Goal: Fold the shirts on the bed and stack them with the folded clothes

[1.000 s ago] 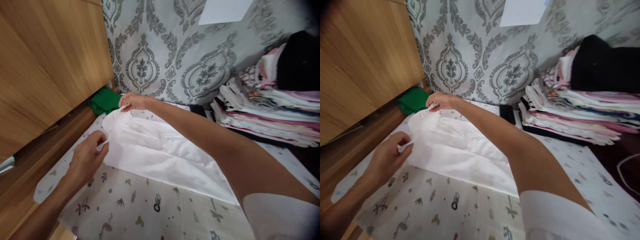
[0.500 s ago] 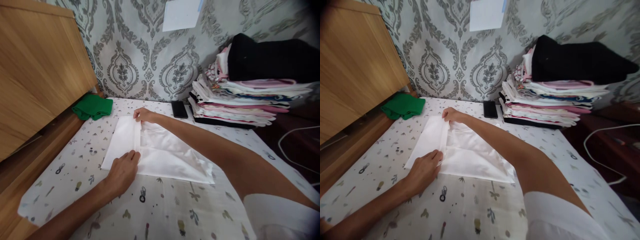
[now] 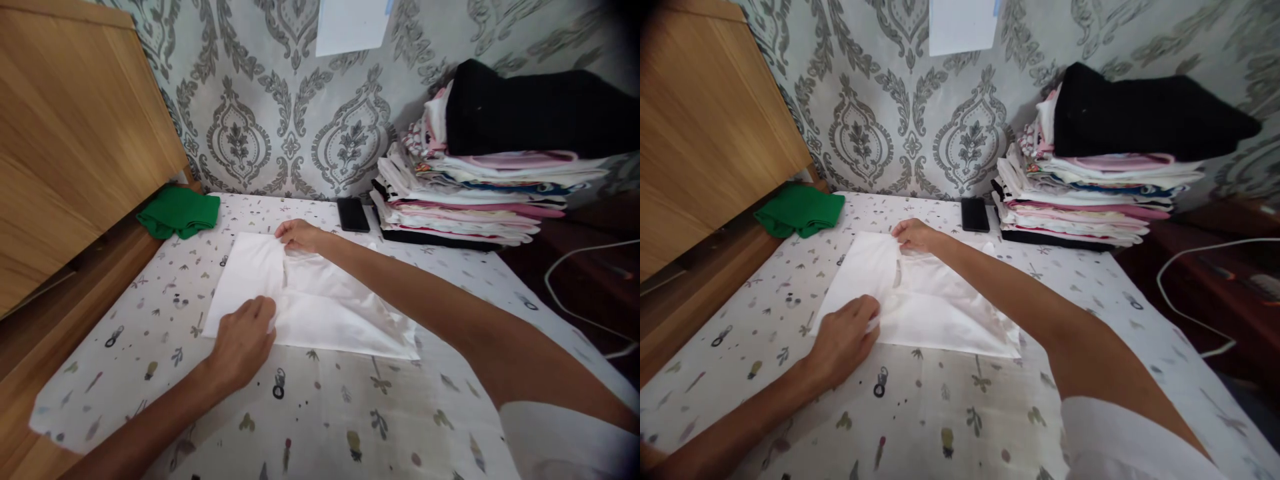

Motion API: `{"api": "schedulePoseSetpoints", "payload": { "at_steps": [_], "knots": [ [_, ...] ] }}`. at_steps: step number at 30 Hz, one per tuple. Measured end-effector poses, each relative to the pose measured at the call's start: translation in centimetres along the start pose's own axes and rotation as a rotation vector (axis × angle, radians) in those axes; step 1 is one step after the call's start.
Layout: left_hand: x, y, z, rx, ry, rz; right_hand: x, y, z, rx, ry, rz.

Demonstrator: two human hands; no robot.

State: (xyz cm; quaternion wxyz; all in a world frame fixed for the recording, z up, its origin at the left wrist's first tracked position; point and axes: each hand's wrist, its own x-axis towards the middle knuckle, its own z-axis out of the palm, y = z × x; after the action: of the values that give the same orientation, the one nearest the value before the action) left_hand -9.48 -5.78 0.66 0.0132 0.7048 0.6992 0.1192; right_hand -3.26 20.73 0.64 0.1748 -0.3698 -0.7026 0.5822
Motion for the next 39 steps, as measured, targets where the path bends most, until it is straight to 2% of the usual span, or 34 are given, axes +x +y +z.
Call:
{"api": "schedulePoseSetpoints", "payload": {
  "at_steps": [2,4,6,9,12,16,18,20,22,24,26,27,30,32,33,36,39],
  "knots": [
    [-0.3,0.5,0.4,0.034,-0.076,0.098,-0.3,0.2,-0.7,-0.107,0.03,-0.021],
    [-0.6,0.5,0.2,-0.004,-0.097,0.166,-0.8,0.1,-1.2,-0.203,0.07,-0.062],
    [-0.6,-0.1,-0.4,-0.067,-0.053,0.182,-1.6,-0.3,-0.8,-0.383,0.135,-0.168],
    [-0.1,-1.7,-0.7,-0.093,0.058,0.154,-3.1,-0.5,1.2,-0.759,0.176,-0.397],
    [0.8,-2.7,0.7,-0.051,0.065,0.147,-4.0,0.3,3.6,-0.953,0.064,-0.493],
    [0.4,-1.8,3.3,-0.062,-0.124,0.235,-3.7,2.3,4.9,-1.043,-0.13,-0.4],
    [-0.3,-1.3,3.5,-0.123,-0.174,0.274,-3.5,2.7,4.7,-1.048,-0.159,-0.376],
    [-0.6,-1.5,2.6,-0.223,-0.158,0.276,-3.9,2.5,4.7,-1.042,-0.141,-0.387],
    [0.2,-2.8,1.0,-0.341,-0.065,0.192,-5.1,1.9,5.2,-1.033,-0.08,-0.428],
    [2.3,-5.2,-0.5,-0.423,0.081,0.045,-7.3,1.3,6.2,-1.021,-0.036,-0.497],
    [5.3,-7.9,-1.4,-0.428,0.176,-0.024,-9.9,1.0,7.6,-1.01,-0.097,-0.576],
    [6.8,-9.3,-1.4,-0.41,0.18,-0.016,-11.2,1.1,8.3,-1.005,-0.169,-0.61],
    [10.7,-12.6,0.0,-0.252,-0.061,0.025,-14.3,2.1,9.5,-0.983,-0.359,-0.658],
    [12.1,-14.1,1.3,-0.13,-0.193,-0.024,-15.4,2.8,9.6,-0.973,-0.388,-0.663],
    [12.5,-14.6,1.8,-0.093,-0.216,-0.061,-15.8,3.0,9.6,-0.976,-0.381,-0.668],
    [12.7,-15.7,2.5,-0.09,-0.162,-0.111,-16.3,2.9,9.6,-1.018,-0.339,-0.706],
    [12.9,-16.0,2.0,-0.202,-0.021,-0.176,-16.3,1.8,11.0,-1.068,-0.255,-0.767]
  ]
}}
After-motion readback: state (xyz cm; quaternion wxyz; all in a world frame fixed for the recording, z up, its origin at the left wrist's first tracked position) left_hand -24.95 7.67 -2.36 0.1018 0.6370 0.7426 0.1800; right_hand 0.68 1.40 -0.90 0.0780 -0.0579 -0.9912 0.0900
